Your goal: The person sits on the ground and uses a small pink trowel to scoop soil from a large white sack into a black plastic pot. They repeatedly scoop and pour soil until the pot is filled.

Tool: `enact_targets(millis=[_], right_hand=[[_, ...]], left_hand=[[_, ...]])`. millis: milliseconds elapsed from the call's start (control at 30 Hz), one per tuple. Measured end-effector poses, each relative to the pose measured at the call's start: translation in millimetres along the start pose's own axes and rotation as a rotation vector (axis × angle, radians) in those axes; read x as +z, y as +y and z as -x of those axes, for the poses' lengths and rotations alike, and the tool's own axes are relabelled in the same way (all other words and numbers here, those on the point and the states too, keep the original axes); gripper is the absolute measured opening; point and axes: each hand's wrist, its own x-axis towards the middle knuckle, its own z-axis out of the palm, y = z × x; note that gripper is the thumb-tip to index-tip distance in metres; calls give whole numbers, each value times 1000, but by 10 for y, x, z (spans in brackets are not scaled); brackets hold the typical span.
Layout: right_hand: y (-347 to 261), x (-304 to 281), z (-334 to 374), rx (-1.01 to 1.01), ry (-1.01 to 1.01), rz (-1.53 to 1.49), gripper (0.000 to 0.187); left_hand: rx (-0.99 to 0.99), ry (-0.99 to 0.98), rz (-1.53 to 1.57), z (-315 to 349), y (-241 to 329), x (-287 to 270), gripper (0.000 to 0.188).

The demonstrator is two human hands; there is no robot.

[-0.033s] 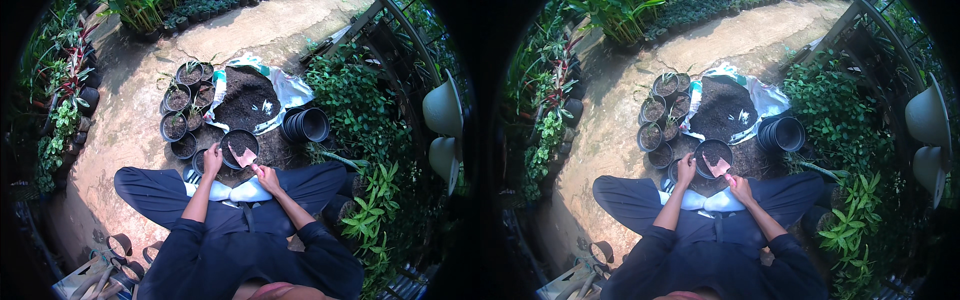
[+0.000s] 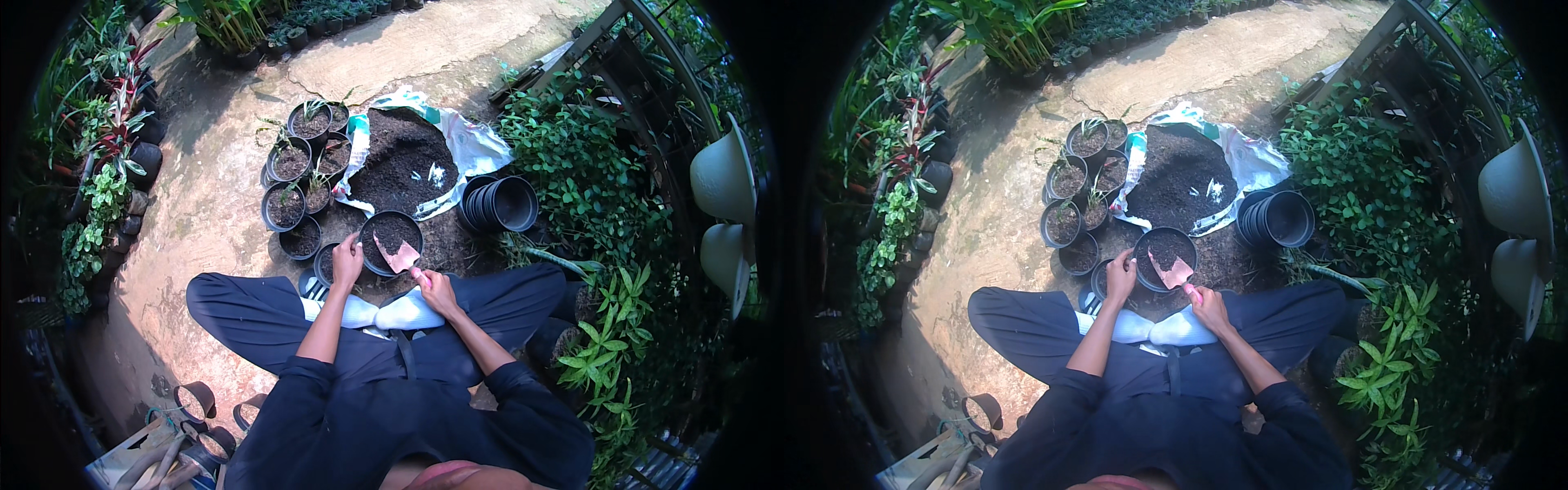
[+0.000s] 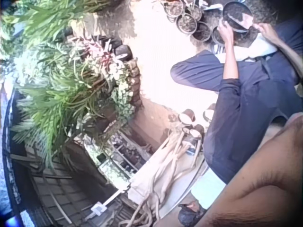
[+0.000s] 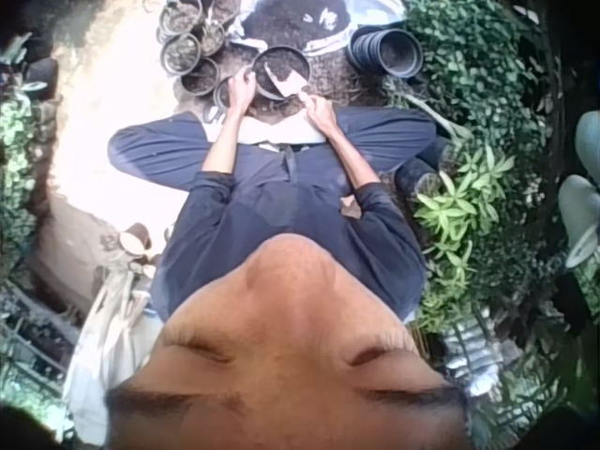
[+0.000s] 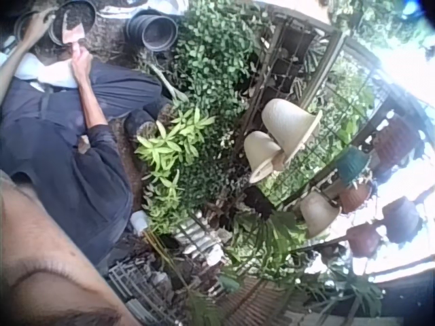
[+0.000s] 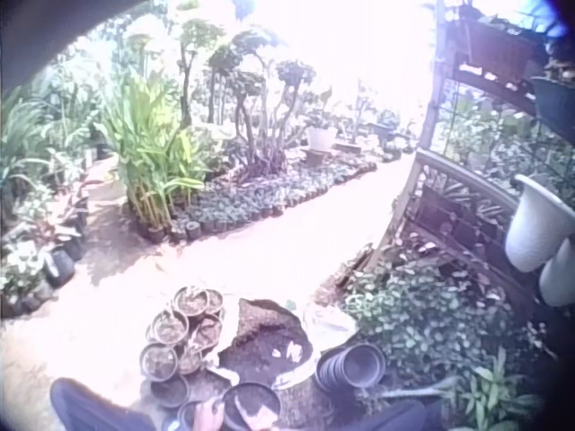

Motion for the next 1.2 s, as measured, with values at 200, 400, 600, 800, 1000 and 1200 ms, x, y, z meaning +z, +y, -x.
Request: enact_targets(millis=[200,400,600,800,1000,1200], right_hand=[[64,-73,1,-41,-60,-2,48],[-40,-552,-34,151,-320,49,51],[-369,-948,-302,307,-382,-407,33],[618,-517,-1376,107,198,-157,43],[521,-105,-1991,223,346,108,42],[201,59,-2242,177,210,178,38]], left_hand=[[82,-1,-10,5,-13,29,34],[-69,-30,7,-33,17,42,34],[98,-62,-225,39,109,41,57],[236,-97,-286,158,219,91,67],[209,-100,-78,75,232,-32,54],[187,-12,-48,-40,82,-77,43]])
